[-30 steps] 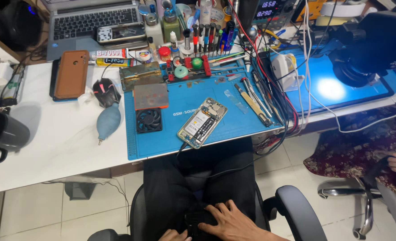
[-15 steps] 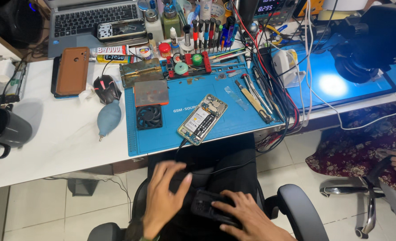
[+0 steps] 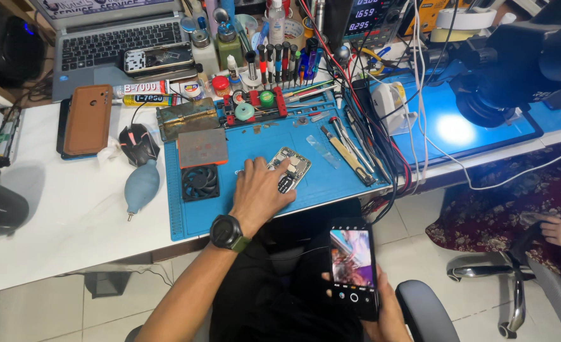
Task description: The person uses a red probe to touch the motherboard of a disassembled smartphone. They then connect a charging cable to the phone, which powers on and displays the Apple logo. Finally, they use a second smartphone to take a picture of the powered-on device.
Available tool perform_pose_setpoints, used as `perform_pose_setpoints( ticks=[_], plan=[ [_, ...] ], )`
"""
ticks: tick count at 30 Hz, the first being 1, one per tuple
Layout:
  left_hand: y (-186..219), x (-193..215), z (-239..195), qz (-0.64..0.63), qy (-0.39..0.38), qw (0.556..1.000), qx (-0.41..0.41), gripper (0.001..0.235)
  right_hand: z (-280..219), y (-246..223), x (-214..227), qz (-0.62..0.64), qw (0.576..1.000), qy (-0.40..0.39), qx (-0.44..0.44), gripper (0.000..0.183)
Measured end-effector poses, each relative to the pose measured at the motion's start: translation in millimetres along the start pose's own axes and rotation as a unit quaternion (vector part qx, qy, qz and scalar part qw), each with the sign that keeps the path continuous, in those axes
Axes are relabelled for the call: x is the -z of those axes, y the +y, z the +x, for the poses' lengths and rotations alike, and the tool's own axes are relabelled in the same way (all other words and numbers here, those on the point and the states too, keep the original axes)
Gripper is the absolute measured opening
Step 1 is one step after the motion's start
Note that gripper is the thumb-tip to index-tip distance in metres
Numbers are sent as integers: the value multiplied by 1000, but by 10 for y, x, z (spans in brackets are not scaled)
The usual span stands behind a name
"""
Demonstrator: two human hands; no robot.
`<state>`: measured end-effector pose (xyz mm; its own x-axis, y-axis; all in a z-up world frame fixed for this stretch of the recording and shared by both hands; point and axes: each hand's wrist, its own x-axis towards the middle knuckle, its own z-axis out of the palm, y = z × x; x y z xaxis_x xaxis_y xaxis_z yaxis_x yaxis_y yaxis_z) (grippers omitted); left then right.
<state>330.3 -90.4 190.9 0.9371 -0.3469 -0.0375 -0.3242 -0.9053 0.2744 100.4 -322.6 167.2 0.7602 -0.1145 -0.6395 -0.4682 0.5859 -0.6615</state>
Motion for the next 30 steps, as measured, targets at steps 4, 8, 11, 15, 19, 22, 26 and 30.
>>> perform_pose_setpoints(
  ticks=[4,8,11,15,19,22,26,30],
  plan=[
    [-148,287,-32,-267,-9,962,48,76,170,-165,43,52,963,-225,141,116],
    [-195,401,-116,-798,13,599,64,68,14,-568,-287,121,910,-347,190,106],
    [-115,377,-183,-922,-18,385,45,72,62,-633,-267,132,896,-386,177,104],
    [-81,462,-239,-946,-42,322,-12,72,94,-596,-131,87,908,-375,167,117],
    [-43,597,-167,-937,-42,335,-93,80,-30,-650,-189,111,884,-425,162,111],
    [9,662,-106,-931,-45,339,-128,79,-150,-685,-330,92,882,-423,188,115],
    [105,613,-68,-934,-37,324,-146,80,-469,-600,-709,37,880,-385,277,110],
    [155,444,-184,-934,-33,345,-90,84,-712,-562,-829,59,906,-346,237,120]
  ],
)
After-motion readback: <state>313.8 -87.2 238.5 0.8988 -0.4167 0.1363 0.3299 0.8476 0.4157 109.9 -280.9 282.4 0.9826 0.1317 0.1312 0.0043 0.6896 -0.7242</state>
